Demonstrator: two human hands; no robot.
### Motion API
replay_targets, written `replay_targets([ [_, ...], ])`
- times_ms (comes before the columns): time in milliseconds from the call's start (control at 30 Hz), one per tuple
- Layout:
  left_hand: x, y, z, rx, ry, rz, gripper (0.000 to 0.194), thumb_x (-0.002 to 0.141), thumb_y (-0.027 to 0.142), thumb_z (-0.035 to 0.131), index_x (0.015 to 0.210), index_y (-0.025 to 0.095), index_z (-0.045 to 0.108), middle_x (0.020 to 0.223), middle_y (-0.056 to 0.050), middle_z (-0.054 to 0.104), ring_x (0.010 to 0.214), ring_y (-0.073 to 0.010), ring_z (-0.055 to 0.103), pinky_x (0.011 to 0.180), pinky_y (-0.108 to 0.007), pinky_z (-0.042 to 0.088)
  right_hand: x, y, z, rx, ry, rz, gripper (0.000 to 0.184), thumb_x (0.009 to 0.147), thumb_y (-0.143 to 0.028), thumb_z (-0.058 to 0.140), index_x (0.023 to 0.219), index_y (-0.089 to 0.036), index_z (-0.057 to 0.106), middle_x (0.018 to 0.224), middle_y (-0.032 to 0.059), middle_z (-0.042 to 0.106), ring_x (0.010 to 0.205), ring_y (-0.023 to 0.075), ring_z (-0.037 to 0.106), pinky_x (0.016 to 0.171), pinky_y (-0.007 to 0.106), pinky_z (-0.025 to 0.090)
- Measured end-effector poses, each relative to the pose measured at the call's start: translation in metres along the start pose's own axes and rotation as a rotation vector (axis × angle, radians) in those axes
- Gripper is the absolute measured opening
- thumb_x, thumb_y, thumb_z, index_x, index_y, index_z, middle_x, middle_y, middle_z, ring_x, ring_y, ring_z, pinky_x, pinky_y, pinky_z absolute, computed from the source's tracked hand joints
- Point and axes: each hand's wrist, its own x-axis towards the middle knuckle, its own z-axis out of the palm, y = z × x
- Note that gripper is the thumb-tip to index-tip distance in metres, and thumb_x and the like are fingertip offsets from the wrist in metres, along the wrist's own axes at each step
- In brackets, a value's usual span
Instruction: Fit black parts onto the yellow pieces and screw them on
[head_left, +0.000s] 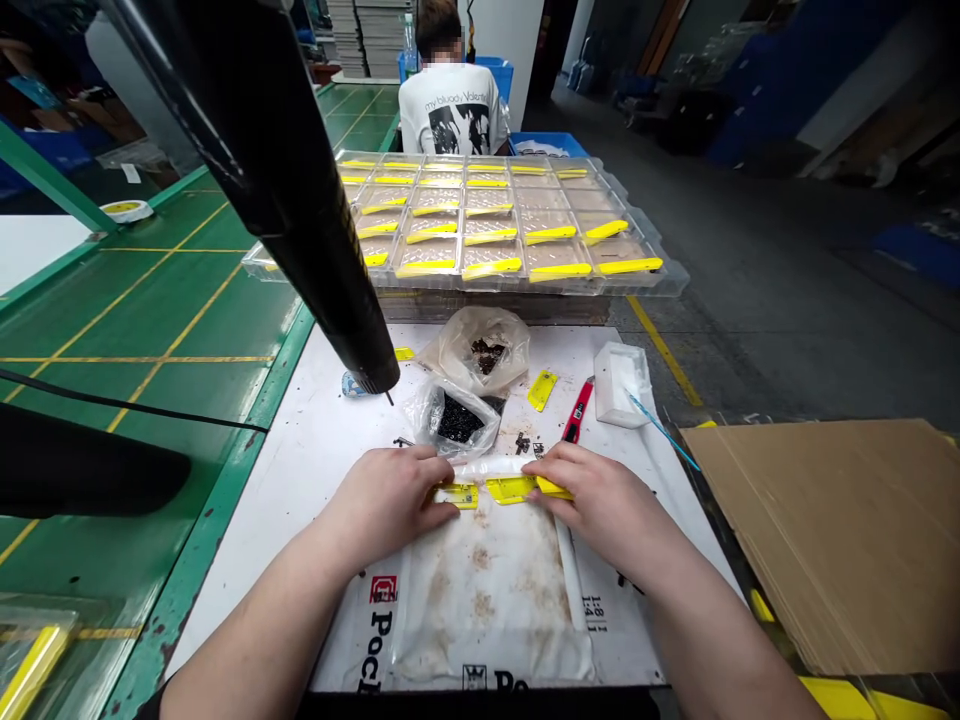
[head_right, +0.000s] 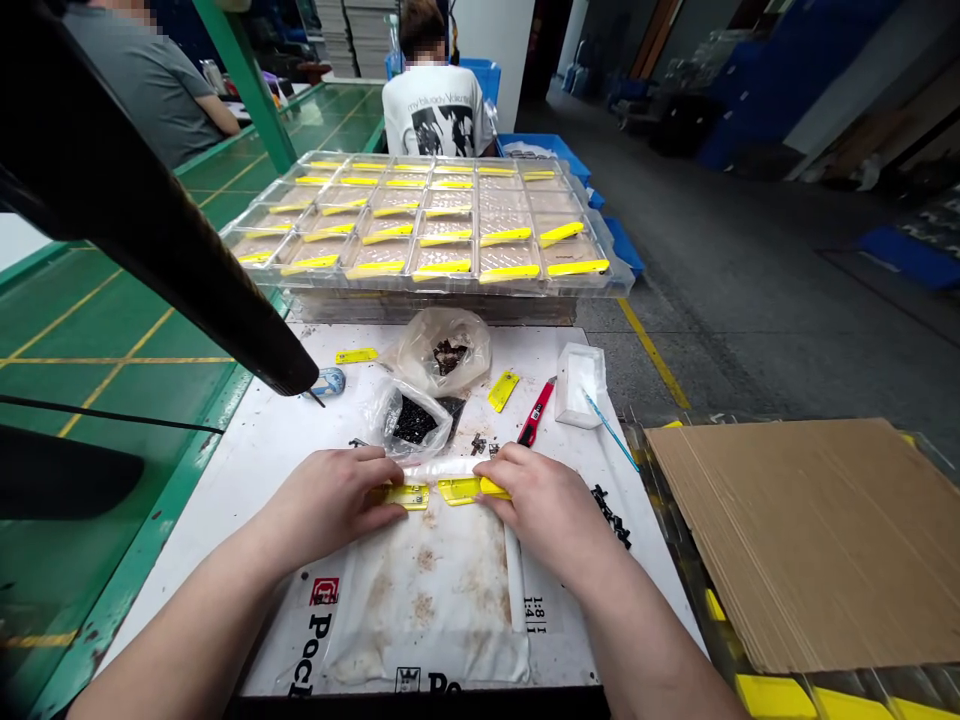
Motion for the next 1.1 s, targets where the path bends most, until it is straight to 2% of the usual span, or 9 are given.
replay_targets([
  [300,0.003,0.007,0.002,0.027,0.011,-0.011,0.022,0.100,0.045,0.077,0.107,0.024,0.080,0.098,-0.004,0.078,0.082,-0.0243,0.076,0.065,-0.033,0.047,0.002,-0.003,0.003,-0.078,-0.018,0.023,0.011,0.097,-0.033,0.079,0.107,-0.030,0.076,0.112,0.0036,0.079,0.092,0.0247,0.078,0.074,0.035,0.058],
  [633,0.003,0.006,0.000,0.029,-0.005,-0.037,0.022,0.102,0.046,0.073,0.106,0.025,0.079,0.099,-0.004,0.079,0.087,-0.0265,0.077,0.068,-0.035,0.050,0.002,-0.014,-0.003,-0.106,-0.089,0.090,0.013,0.102,-0.032,0.077,0.113,-0.025,0.075,0.117,0.0036,0.077,0.100,0.0252,0.079,0.080,0.036,0.058],
  [1100,0.003,0.004,-0.001,0.008,-0.001,-0.044,0.022,0.102,0.045,0.073,0.108,0.025,0.079,0.100,-0.004,0.078,0.089,-0.0280,0.078,0.071,-0.037,0.049,0.003,-0.014,0.000,-0.110,-0.043,0.057,0.011,0.100,-0.030,0.080,0.109,-0.025,0.077,0.113,0.0042,0.078,0.095,0.0245,0.079,0.076,0.033,0.058],
])
